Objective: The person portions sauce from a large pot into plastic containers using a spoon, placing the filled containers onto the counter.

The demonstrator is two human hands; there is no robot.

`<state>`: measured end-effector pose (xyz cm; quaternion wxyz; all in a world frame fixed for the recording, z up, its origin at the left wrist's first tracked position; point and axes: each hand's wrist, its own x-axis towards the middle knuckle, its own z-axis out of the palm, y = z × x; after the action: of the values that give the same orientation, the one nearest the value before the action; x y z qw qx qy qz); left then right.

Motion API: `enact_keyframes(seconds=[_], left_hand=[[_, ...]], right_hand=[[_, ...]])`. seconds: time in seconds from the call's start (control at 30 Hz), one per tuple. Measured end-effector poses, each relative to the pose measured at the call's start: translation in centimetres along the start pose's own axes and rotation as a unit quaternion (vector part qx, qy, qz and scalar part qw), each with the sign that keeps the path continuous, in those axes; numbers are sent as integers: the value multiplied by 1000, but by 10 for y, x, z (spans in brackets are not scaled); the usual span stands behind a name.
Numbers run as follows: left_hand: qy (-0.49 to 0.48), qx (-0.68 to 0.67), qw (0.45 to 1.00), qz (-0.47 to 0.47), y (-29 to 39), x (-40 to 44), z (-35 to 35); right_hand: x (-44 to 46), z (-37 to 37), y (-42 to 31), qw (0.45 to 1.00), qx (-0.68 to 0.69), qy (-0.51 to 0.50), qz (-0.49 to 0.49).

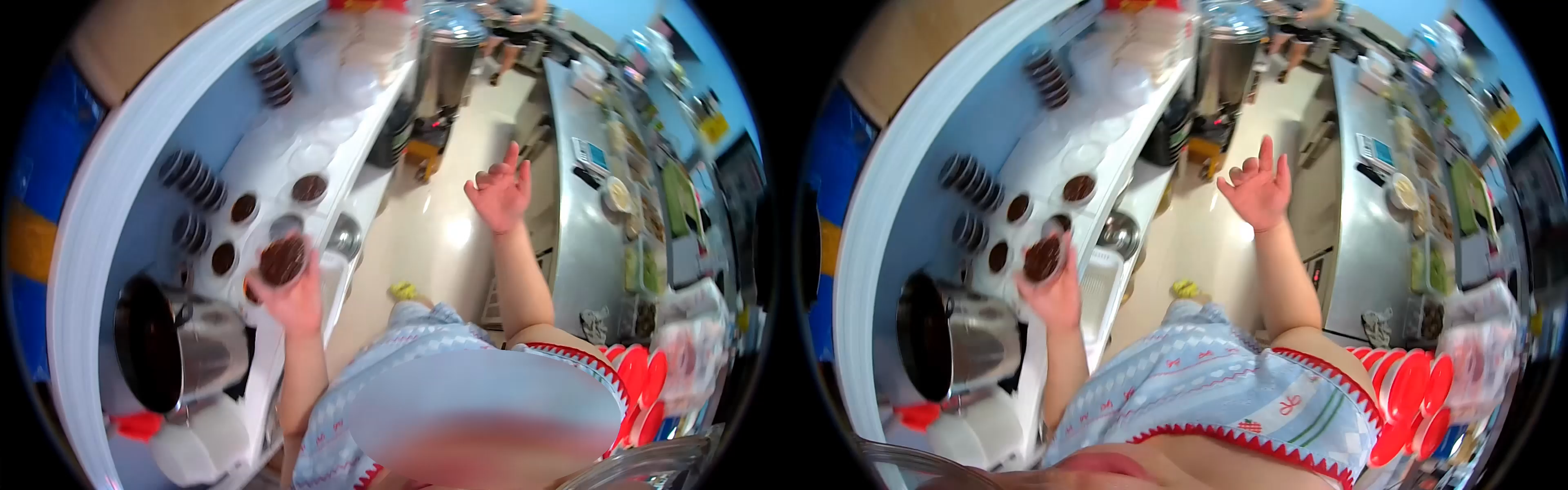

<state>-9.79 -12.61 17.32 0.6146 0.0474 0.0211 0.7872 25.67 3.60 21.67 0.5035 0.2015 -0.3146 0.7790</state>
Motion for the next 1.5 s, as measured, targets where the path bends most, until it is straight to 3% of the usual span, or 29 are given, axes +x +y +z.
enact_keyframes(seconds=[0.03,0.07,0.1,0.17,0.27,0.3,0.37,0.4,0.43,0.5,0.57,0.67,0.73,0.77,0.83,0.9,0.97,1.03,1.07,1.13,1.27,1.33,1.37,1.43,1.5], left_hand=[[10,6,1000,0,-12,8,0],[21,10,1000,-11,-24,12,10],[32,13,999,-23,-38,17,19],[23,-28,999,-38,-60,33,12],[-9,60,997,-46,-94,62,15],[-5,59,998,-29,-103,72,15],[15,98,995,-20,-118,89,13],[23,106,994,5,-124,100,12],[32,103,994,22,-131,107,11],[52,72,995,38,-138,129,13],[47,88,992,79,-145,142,13],[58,119,984,119,-150,158,11],[63,45,988,136,-147,163,11],[65,44,986,147,-146,163,13],[166,41,968,183,-141,159,20],[176,28,959,220,-135,147,18],[118,32,962,245,-126,132,13],[108,38,956,270,-123,115,14],[101,44,950,292,-121,107,11],[101,57,937,329,-117,96,11],[105,77,921,367,-116,80,6],[110,75,918,374,-119,76,7],[115,77,914,382,-120,73,9],[130,79,908,390,-121,68,9],[116,88,908,393,-121,62,1]], right_hand=[[3,3,0,990,-108,50,79],[9,-4,9,930,-313,101,167],[20,-1,24,871,-425,78,234],[40,-7,63,738,-641,-67,197],[91,5,87,643,-713,-188,207],[108,3,88,646,-705,-202,212],[139,-11,90,583,-723,-265,260],[153,-21,90,577,-731,-299,207],[163,-30,88,581,-720,-313,214],[191,-44,89,517,-727,-393,222],[208,-53,92,528,-707,-416,219],[237,-66,101,497,-679,-495,218],[254,-81,118,543,-634,-503,223],[263,-89,129,540,-639,-505,211],[285,-104,158,535,-633,-501,250],[297,-132,200,531,-661,-496,190],[306,-155,240,515,-678,-493,181],[309,-171,271,433,-717,-498,223],[308,-179,282,435,-715,-500,223],[306,-192,300,365,-737,-519,231],[298,-218,315,349,-748,-520,221],[292,-227,313,356,-795,-488,55],[299,-231,313,356,-795,-488,56],[335,-235,310,350,-843,-383,144],[361,-241,292,285,-840,-375,268]])
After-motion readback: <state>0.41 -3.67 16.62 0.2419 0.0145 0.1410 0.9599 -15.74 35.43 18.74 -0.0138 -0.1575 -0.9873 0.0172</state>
